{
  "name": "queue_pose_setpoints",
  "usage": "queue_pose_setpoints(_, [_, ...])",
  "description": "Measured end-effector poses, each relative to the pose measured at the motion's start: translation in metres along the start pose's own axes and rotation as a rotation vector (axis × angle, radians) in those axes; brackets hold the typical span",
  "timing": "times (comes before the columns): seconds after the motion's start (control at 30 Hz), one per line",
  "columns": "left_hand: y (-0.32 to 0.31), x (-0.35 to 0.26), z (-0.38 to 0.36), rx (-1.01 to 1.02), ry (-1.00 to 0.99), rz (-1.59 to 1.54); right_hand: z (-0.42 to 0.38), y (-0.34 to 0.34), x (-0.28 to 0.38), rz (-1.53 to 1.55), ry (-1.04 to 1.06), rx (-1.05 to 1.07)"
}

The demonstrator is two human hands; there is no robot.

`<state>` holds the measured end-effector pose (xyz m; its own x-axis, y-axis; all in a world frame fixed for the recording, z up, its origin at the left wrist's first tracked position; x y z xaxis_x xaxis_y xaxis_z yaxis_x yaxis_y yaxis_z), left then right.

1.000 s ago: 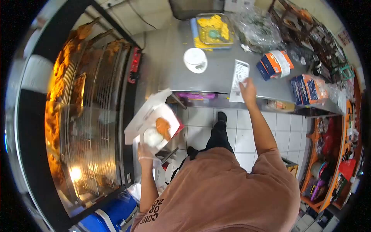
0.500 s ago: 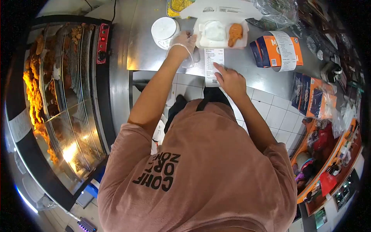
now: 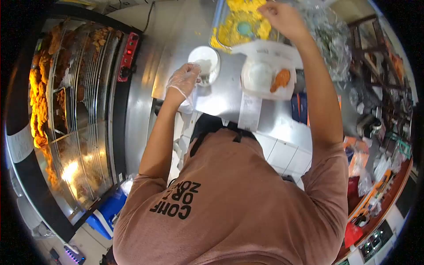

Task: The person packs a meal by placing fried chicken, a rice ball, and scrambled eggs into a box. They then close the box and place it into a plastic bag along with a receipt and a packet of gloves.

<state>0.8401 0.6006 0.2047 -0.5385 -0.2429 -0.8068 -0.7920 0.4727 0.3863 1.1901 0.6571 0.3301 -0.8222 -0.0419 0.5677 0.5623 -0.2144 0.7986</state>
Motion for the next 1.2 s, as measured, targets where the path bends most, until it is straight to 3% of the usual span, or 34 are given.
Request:
queue_pose_setpoints(0.1, [0.016, -0.019, 0.045, -0.017, -0.06, 0.103, 0.039, -0.094, -0.044, -0.393, -0.02, 0.584])
queue_pose_setpoints(0.17, [0.023, -0.047, 0.086, -0.04, -0.121, 0.216, 0.036, -0.112, -0.056, -0.44, -0.084, 0.516])
queue_pose_setpoints(0.23, [0.023, -0.084, 0.106, -0.077, -0.167, 0.317, 0.031, -0.122, -0.061, -0.57, -0.077, 0.73])
queue_pose_setpoints(0.4, [-0.009, -0.107, 0.178, 0.072, -0.135, 0.387, 0.031, -0.143, -0.061, -0.295, -0.157, 0.858])
queue_pose_setpoints(0.43, [-0.015, -0.111, 0.183, 0.119, -0.127, 0.392, 0.032, -0.144, -0.062, -0.211, -0.16, 0.866])
queue_pose_setpoints(0.53, [-0.029, -0.11, 0.193, 0.224, -0.102, 0.429, 0.055, -0.109, -0.054, -0.03, -0.171, 0.53])
queue_pose_setpoints(0.63, [-0.044, -0.092, 0.206, 0.231, -0.131, 0.472, 0.087, -0.083, -0.033, -0.663, -0.104, 0.219])
queue_pose_setpoints(0.67, [-0.051, -0.085, 0.208, 0.227, -0.173, 0.463, 0.094, -0.094, -0.034, -0.734, -0.003, 0.181])
queue_pose_setpoints(0.77, [-0.06, -0.08, 0.211, 0.242, -0.223, 0.418, 0.096, -0.166, -0.055, -0.868, 0.16, 0.27])
queue_pose_setpoints(0.83, [-0.059, -0.082, 0.212, 0.241, -0.233, 0.409, 0.094, -0.176, -0.048, -0.702, 0.046, 0.216])
queue_pose_setpoints(0.97, [-0.055, -0.087, 0.205, 0.246, -0.245, 0.379, 0.094, -0.162, -0.046, -0.211, -0.055, 0.117])
queue_pose_setpoints(1.1, [-0.057, -0.08, 0.219, 0.218, -0.228, 0.342, 0.068, -0.149, -0.029, -0.101, 0.081, 0.263])
queue_pose_setpoints(1.2, [-0.045, -0.08, 0.229, 0.126, -0.256, 0.222, 0.048, -0.145, -0.023, 0.037, 0.056, 0.362])
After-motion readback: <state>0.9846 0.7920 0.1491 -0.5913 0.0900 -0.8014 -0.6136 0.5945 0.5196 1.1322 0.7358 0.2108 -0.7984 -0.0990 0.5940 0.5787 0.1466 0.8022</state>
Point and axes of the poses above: each hand's wrist, its own z-axis towards the middle knuckle, its own y-axis out of the back of the hand, x = y × z, the point moved 7 cm from there along z, towards the middle knuckle, and after that the axes turned 1 degree about x, right-handed, at the moved point
